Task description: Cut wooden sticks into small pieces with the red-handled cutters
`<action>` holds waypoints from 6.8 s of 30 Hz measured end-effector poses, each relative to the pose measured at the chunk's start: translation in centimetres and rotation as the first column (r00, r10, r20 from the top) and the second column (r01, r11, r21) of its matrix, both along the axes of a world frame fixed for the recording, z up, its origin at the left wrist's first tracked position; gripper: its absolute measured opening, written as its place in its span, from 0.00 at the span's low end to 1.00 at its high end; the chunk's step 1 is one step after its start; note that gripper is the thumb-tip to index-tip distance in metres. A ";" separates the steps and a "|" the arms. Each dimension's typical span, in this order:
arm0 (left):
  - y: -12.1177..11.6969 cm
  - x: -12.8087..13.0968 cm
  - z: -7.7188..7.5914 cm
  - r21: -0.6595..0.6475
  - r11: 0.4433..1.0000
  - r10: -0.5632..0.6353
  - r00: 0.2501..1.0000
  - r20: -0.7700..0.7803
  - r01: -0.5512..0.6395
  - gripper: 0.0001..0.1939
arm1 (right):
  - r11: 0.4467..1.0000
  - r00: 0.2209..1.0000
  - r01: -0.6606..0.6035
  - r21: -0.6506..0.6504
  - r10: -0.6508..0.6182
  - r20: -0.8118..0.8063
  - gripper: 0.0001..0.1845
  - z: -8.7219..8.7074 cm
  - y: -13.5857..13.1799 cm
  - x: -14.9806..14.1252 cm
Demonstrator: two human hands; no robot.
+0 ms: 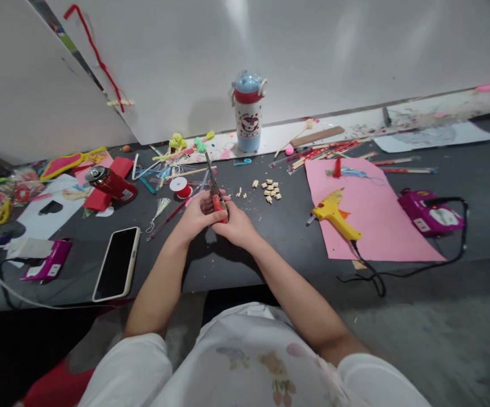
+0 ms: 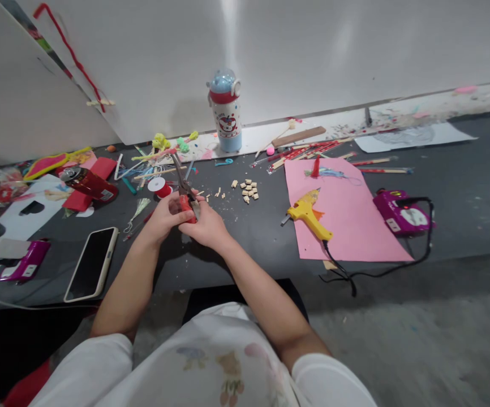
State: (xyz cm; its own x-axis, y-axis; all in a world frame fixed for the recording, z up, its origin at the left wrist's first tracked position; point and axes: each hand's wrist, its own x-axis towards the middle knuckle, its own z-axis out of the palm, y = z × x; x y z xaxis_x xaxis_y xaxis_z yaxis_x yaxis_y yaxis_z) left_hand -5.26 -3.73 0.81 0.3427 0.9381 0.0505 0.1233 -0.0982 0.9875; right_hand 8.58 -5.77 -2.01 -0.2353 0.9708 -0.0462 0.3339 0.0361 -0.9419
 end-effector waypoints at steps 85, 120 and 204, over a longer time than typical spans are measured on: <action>0.9 1.5 -1.8 -0.216 0.976 0.024 0.987 0.156 0.010 0.25 | 0.997 0.996 0.071 -0.014 -0.071 -0.054 0.26 -1.1 0.6 -0.1; 1.1 1.3 -2.8 -0.124 0.992 0.038 0.981 0.192 -0.014 0.25 | 0.998 0.993 0.069 -0.004 -0.069 -0.097 0.29 -0.9 0.4 -0.1; 0.6 0.6 -1.1 -0.094 0.995 -0.012 0.986 0.164 0.028 0.21 | 0.999 0.999 0.038 -0.012 -0.038 -0.026 0.33 -0.1 -0.1 -0.1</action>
